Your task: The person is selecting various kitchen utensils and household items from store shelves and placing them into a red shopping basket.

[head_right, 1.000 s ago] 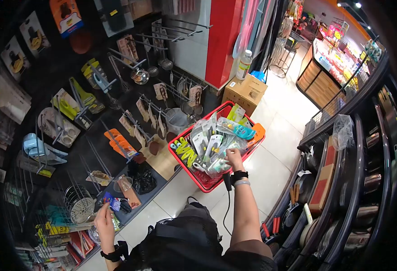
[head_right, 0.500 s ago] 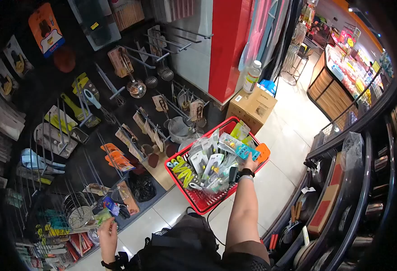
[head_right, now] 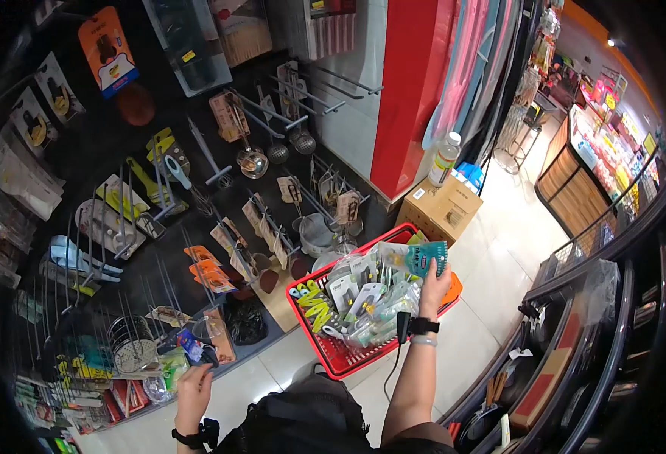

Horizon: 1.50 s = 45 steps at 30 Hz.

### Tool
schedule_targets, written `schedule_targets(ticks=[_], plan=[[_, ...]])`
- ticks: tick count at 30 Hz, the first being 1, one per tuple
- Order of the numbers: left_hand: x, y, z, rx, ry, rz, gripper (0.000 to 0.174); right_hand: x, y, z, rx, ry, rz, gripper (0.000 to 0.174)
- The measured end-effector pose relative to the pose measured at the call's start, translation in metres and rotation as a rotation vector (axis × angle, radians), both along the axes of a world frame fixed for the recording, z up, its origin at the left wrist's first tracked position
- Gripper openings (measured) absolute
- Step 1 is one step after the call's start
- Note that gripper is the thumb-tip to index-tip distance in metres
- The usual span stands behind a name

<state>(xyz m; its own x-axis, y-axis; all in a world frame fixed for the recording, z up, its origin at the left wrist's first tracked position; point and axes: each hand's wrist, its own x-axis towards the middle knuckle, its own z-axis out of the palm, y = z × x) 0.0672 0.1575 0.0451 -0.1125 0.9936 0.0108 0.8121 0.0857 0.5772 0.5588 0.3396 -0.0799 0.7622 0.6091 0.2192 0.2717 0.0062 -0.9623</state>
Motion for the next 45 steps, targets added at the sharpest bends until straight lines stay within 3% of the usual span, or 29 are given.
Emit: schedule_targets(ticks=[2,4,8,10,14,16,21,22,25,27,29,30,32,34,38,42,43,45], plan=[[0.011,0.013,-0.002,0.155,0.022,-0.169,0.018,-0.021,-0.006,0.052,0.072,0.384,0.285,0.017],[0.025,0.028,0.012,0.164,-0.021,-0.198,0.029,-0.046,-0.012,0.093,0.077,0.469,0.4,0.017],[0.038,0.056,0.035,0.359,-0.112,-0.184,0.048,-0.103,-0.019,0.133,0.08,0.744,0.906,0.021],[0.03,0.058,0.041,0.335,-0.31,-0.166,0.059,-0.135,-0.019,0.136,0.047,0.768,1.061,0.021],[-0.004,0.027,0.011,-0.124,-1.095,-0.215,0.058,-0.212,-0.033,0.145,-0.17,0.824,1.27,0.022],[-0.02,-0.001,0.01,-0.091,-0.997,-0.225,0.055,-0.257,-0.043,0.149,-0.219,0.828,1.359,0.023],[-0.086,-0.09,-0.024,-0.048,-1.295,0.117,0.038,-0.379,-0.077,0.161,-0.288,0.789,1.515,0.019],[-0.096,-0.108,-0.026,0.081,-1.289,0.167,0.034,-0.406,-0.086,0.164,-0.293,0.759,1.55,0.02],[-0.132,-0.167,-0.015,0.231,-1.32,0.267,0.033,-0.482,-0.121,0.167,-0.421,0.712,1.675,0.024],[-0.158,-0.206,-0.02,0.22,-1.473,0.449,0.029,-0.535,-0.15,0.172,-0.418,0.672,1.727,0.026],[-0.178,-0.243,-0.002,0.326,-1.487,0.546,0.028,-0.582,-0.19,0.18,-0.367,0.772,1.852,0.035],[-0.189,-0.259,0.006,0.402,-1.501,0.632,0.027,-0.602,-0.216,0.195,-0.343,0.86,1.958,0.048],[-0.212,-0.284,0.013,0.499,-1.491,0.655,0.025,-0.644,-0.246,0.18,-0.335,1.177,2.15,0.062],[-0.235,-0.305,0.024,0.716,-1.422,0.694,0.025,-0.676,-0.294,0.198,-0.403,1.16,2.195,0.068],[-0.264,-0.332,0.049,0.912,-1.217,0.767,0.02,-0.719,-0.359,0.195,-0.664,1.222,2.209,0.047],[-0.283,-0.362,0.058,0.9,-1.117,0.883,0.018,-0.752,-0.392,0.171,-0.631,1.156,2.193,0.037],[-0.288,-0.368,0.059,0.994,-0.861,0.911,0.017,-0.762,-0.399,0.17,-0.606,1.178,2.167,0.036],[-0.298,-0.384,0.061,1.075,-0.592,0.95,0.015,-0.777,-0.415,0.182,-0.57,1.228,2.095,0.035]])
